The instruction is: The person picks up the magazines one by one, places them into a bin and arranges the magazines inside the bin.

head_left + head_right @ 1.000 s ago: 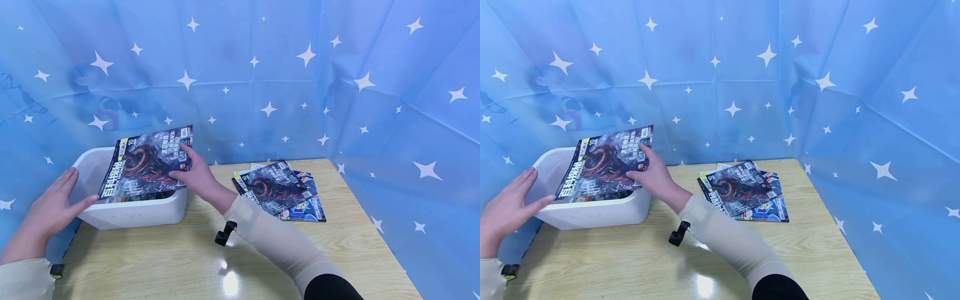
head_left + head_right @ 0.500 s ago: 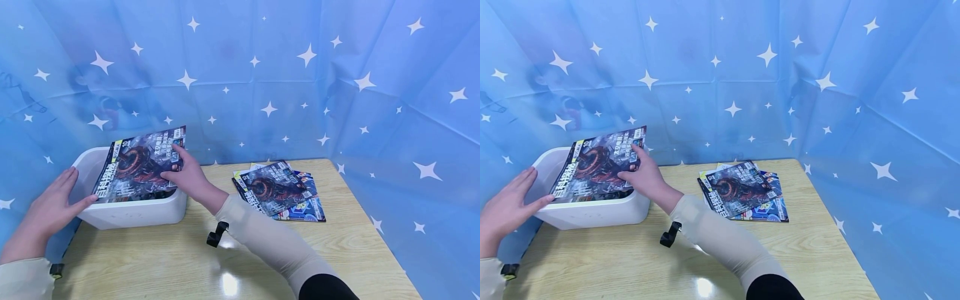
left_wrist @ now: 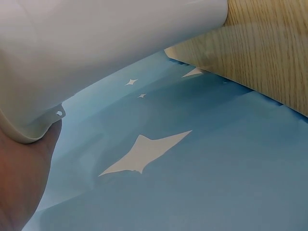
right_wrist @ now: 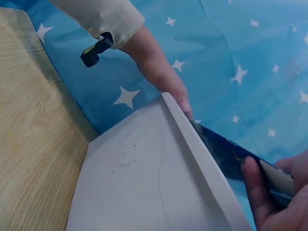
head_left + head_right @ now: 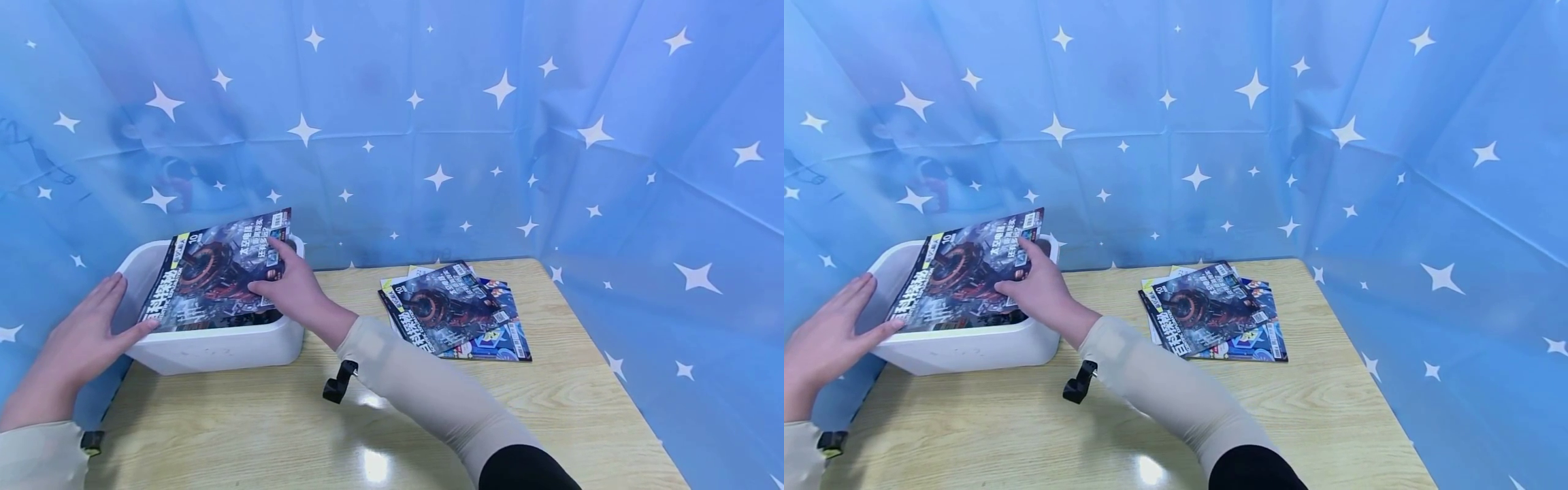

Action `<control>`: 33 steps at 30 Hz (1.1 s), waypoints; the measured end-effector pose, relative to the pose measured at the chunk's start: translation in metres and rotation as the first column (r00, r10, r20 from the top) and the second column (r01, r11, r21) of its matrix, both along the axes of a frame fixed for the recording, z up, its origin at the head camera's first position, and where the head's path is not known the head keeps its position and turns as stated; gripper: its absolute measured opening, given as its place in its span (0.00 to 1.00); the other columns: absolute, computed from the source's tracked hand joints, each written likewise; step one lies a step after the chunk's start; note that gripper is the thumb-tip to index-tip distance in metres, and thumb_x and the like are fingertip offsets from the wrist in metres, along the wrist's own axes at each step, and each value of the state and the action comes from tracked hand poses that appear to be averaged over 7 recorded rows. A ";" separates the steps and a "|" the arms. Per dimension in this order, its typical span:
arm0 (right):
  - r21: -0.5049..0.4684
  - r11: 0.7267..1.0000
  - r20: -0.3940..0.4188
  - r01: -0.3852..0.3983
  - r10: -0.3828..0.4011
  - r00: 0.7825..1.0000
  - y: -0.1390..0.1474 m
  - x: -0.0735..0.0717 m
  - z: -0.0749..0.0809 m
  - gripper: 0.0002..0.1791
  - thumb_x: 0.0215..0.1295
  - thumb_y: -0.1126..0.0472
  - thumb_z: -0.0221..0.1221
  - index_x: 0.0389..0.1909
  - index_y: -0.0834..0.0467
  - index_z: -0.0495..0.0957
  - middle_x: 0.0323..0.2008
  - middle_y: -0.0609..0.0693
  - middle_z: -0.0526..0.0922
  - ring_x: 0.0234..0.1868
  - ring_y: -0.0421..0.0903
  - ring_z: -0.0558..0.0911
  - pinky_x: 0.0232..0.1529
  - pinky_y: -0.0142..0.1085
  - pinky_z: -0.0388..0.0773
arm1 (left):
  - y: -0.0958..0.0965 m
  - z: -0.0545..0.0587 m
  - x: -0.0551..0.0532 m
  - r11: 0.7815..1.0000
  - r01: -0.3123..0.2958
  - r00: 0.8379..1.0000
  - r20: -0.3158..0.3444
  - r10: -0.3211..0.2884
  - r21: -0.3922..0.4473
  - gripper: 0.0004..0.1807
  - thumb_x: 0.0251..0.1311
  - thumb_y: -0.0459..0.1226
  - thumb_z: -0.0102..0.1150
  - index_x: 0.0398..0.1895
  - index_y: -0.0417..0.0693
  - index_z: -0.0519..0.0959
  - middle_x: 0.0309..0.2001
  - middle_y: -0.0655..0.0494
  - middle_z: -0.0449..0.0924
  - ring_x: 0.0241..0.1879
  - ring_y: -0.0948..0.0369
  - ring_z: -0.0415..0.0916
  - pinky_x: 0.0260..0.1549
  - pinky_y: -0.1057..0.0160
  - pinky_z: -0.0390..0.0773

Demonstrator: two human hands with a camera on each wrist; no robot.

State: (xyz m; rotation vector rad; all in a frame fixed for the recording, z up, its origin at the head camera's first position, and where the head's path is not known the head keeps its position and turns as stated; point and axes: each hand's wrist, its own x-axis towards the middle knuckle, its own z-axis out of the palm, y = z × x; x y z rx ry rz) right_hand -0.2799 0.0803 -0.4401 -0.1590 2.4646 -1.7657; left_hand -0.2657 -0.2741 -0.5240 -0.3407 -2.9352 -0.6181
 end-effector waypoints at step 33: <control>-0.008 1.000 0.071 -0.005 0.006 0.997 -0.027 0.010 -0.001 0.49 0.73 0.63 0.73 0.88 0.43 0.59 0.40 0.46 0.85 0.15 0.40 0.65 0.22 0.34 0.69 | 0.001 0.002 0.001 1.000 0.007 1.000 -0.006 -0.007 -0.001 0.60 0.78 0.60 0.61 0.88 0.29 0.38 0.88 0.28 0.33 0.87 0.30 0.31 0.72 0.15 0.47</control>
